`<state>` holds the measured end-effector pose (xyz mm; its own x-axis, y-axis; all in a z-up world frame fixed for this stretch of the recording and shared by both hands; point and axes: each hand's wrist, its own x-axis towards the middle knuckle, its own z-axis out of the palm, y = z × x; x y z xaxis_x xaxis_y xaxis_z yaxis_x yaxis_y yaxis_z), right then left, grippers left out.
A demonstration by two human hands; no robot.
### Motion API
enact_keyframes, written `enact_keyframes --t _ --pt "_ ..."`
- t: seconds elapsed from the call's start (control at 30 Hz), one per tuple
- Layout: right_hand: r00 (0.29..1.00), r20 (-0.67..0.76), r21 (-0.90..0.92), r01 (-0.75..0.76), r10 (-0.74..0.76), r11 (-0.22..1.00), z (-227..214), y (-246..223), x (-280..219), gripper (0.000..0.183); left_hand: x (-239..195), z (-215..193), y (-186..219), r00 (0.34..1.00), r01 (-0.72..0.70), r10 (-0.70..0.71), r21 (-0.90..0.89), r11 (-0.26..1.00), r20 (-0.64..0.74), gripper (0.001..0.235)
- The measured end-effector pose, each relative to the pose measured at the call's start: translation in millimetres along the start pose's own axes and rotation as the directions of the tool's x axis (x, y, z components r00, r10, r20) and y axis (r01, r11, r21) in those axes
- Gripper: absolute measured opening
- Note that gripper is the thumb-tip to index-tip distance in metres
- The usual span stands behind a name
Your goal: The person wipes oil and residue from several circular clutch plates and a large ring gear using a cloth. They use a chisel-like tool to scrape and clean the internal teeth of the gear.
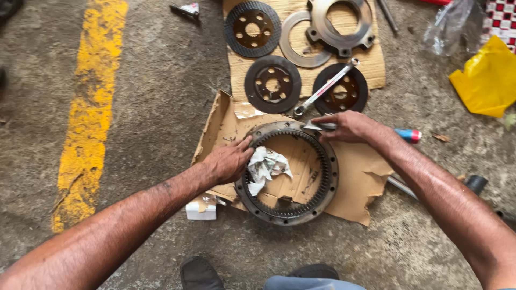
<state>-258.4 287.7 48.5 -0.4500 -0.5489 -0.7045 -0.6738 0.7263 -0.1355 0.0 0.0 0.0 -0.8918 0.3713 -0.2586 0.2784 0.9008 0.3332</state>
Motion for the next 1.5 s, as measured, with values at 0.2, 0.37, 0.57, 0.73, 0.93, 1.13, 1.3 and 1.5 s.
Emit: enact_keyframes --t 0.2,0.37,0.57,0.73,0.93,1.13,1.3,1.5 --pt "0.919 -0.214 -0.118 0.311 -0.33 0.943 -9.8 -35.9 17.4 0.051 -29.4 -2.3 0.9 0.993 0.116 -0.118 -0.212 0.97 0.001 0.027" --pt "0.878 -0.205 -0.5 0.286 -0.433 0.817 -31.9 -43.0 11.2 0.051 -44.7 4.4 -8.1 0.991 0.13 -0.128 -0.239 0.962 0.026 0.025" --pt "0.917 -0.072 -0.483 0.313 -0.393 0.818 -26.6 -87.1 44.0 0.052 -34.1 11.2 -31.8 0.984 0.131 -0.153 -0.214 0.968 -0.093 0.022" --pt "0.883 0.024 -0.583 0.393 -0.469 0.711 -35.1 -86.2 73.8 0.049 -36.4 1.7 -42.7 0.977 0.106 -0.144 -0.228 0.968 -0.155 0.019" --pt "0.691 -0.057 -0.626 0.538 -0.72 0.565 -5.1 -133.0 88.1 0.045 -49.2 -2.9 -53.2 0.955 0.159 -0.213 -0.252 0.955 -0.205 0.019" --pt "0.679 0.064 -0.683 0.564 -0.732 0.464 -12.7 -167.0 96.5 0.04 -61.8 -8.2 -65.2 0.945 0.219 -0.275 -0.281 0.935 -0.178 0.021" --pt "0.791 0.057 -0.797 0.403 -0.609 0.449 -26.8 -169.0 78.1 0.02 -64.2 -0.8 -71.0 0.937 0.244 -0.301 -0.283 0.928 -0.178 0.021" --pt "0.814 0.169 -0.819 0.43 -0.556 0.381 -43.3 -184.1 66.7 0.019 -47.0 -11.7 -73.1 0.952 0.24 -0.276 -0.237 0.941 -0.13 0.022"
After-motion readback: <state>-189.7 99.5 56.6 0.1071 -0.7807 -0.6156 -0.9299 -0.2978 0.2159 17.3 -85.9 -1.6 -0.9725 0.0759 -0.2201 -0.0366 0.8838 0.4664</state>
